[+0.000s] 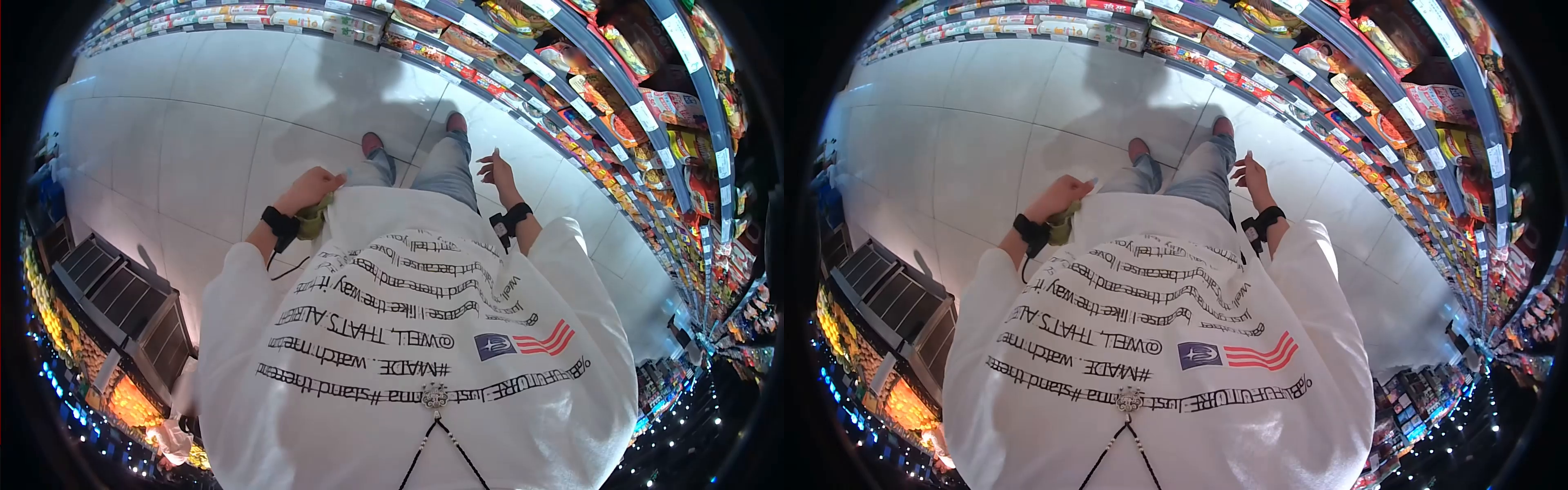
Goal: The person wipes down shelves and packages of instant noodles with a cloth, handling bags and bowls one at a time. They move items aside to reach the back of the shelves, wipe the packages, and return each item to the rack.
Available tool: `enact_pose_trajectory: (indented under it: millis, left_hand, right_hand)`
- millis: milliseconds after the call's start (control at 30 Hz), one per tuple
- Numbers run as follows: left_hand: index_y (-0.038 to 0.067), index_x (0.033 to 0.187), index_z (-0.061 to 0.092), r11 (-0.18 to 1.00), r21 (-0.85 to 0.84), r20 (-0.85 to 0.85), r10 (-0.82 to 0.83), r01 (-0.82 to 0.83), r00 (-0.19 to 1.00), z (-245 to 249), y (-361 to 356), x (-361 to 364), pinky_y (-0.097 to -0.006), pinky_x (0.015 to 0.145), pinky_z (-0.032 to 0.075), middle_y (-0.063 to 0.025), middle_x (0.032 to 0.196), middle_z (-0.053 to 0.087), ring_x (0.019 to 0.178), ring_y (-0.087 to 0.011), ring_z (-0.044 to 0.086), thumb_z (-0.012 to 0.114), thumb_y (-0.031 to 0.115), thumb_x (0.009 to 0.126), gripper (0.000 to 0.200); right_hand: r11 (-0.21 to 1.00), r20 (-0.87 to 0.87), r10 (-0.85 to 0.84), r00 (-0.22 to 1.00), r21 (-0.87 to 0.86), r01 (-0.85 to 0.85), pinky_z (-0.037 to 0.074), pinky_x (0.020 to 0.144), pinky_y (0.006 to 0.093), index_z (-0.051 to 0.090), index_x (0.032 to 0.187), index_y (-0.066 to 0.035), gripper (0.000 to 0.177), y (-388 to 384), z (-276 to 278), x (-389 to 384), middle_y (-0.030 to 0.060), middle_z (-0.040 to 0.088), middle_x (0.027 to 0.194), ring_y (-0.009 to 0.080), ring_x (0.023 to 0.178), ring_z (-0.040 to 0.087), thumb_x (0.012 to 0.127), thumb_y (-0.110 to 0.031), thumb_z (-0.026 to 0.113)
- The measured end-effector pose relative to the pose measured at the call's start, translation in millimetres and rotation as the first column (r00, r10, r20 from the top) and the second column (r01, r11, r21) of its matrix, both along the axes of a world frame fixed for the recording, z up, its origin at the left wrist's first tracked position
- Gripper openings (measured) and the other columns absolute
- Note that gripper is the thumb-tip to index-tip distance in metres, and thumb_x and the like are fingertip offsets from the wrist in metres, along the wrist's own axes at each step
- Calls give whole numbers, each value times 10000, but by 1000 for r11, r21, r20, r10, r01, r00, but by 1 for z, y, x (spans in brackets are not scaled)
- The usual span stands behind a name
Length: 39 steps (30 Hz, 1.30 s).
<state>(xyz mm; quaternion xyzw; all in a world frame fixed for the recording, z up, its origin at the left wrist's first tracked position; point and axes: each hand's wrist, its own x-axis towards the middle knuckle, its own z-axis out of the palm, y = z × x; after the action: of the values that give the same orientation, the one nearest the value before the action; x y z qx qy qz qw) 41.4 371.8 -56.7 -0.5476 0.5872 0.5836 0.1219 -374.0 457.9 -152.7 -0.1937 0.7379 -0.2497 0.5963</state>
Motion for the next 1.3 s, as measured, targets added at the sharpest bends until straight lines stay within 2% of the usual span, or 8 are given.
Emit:
enact_pose_trajectory:
  millis: [467, 667, 767, 833, 933, 967, 1067, 1300]
  left_hand:
    - [-67, 653, 572, 992, -56, 91, 117, -112, 989, -17, -6, 5, -360, 574, 411, -155, 547, 538, 518, -254, 524, 470, 470, 819, 571]
    - [-50, 730, 584, 970, 50, -194, 242, -236, 951, -39, -9, 30, -308, 598, 431, -131, 628, 586, 612, -177, 553, 421, 409, 868, 505]
    - [-29, 933, 570, 824, 58, -375, 541, -563, 753, -20, -32, 34, -278, 675, 454, -141, 790, 607, 718, -183, 571, 368, 340, 901, 422]
    - [-20, 1111, 487, 531, 301, -599, 752, -792, 277, 14, -48, 16, -289, 765, 458, -147, 985, 571, 860, -198, 566, 359, 240, 908, 355]
    - [-5, 1182, 450, 537, 464, -629, 760, -704, 165, 32, -60, -25, -283, 815, 443, -128, 1105, 520, 967, -193, 536, 370, 131, 888, 333]
    - [10, 1210, 434, 722, 245, -708, 589, -647, 389, 21, -58, -36, -276, 818, 440, -106, 1137, 504, 986, -188, 530, 438, 66, 844, 371]
    - [16, 1156, 498, 844, 135, -729, 439, -519, 526, -6, -45, -96, -269, 799, 442, -105, 1080, 551, 946, -178, 552, 506, 49, 794, 363]
    - [-1, 918, 618, 772, -338, -382, 411, -539, 828, -19, -16, -188, -289, 711, 440, -134, 838, 623, 786, -196, 586, 575, 106, 762, 194]
  right_hand:
    - [998, -94, 41, 995, 51, -36, 457, 555, 224, 603, 916, -37, 589, -19, -2, 13, 52, 584, 628, 106, 523, 526, 889, -517, 262]
    - [998, -50, 31, 998, -53, -33, 433, 512, 214, 593, 876, -22, 488, -30, 13, 25, 60, 567, 624, 107, 525, 523, 893, -443, 347]
    - [980, 80, 45, 996, -199, -28, 444, 546, 227, 587, 915, -35, 455, -43, 22, 43, 44, 574, 685, 105, 587, 535, 899, -426, 356]
    - [977, 156, 131, 979, -188, -101, 454, 573, 236, 579, 964, -45, 474, -61, 48, 68, 40, 593, 713, 111, 605, 550, 904, -445, 332]
    - [922, 387, 344, 856, -314, -228, 487, 720, 289, 493, 1141, -56, 548, -79, 94, 113, 83, 595, 954, 158, 811, 587, 896, -500, 284]
    - [947, 509, 290, 810, -275, -167, 485, 770, 333, 367, 1253, -70, 564, -84, 103, 128, 105, 538, 1078, 189, 907, 571, 897, -498, 279]
    - [974, 742, 79, 666, -200, 107, 472, 818, 380, 290, 1256, -42, 512, -91, 108, 153, 105, 488, 1143, 222, 982, 552, 925, -430, 240]
    - [923, 663, -250, 705, -57, 381, 513, 775, 354, 428, 1091, -19, 328, -66, 62, 105, 95, 563, 959, 185, 864, 589, 926, -293, 352]
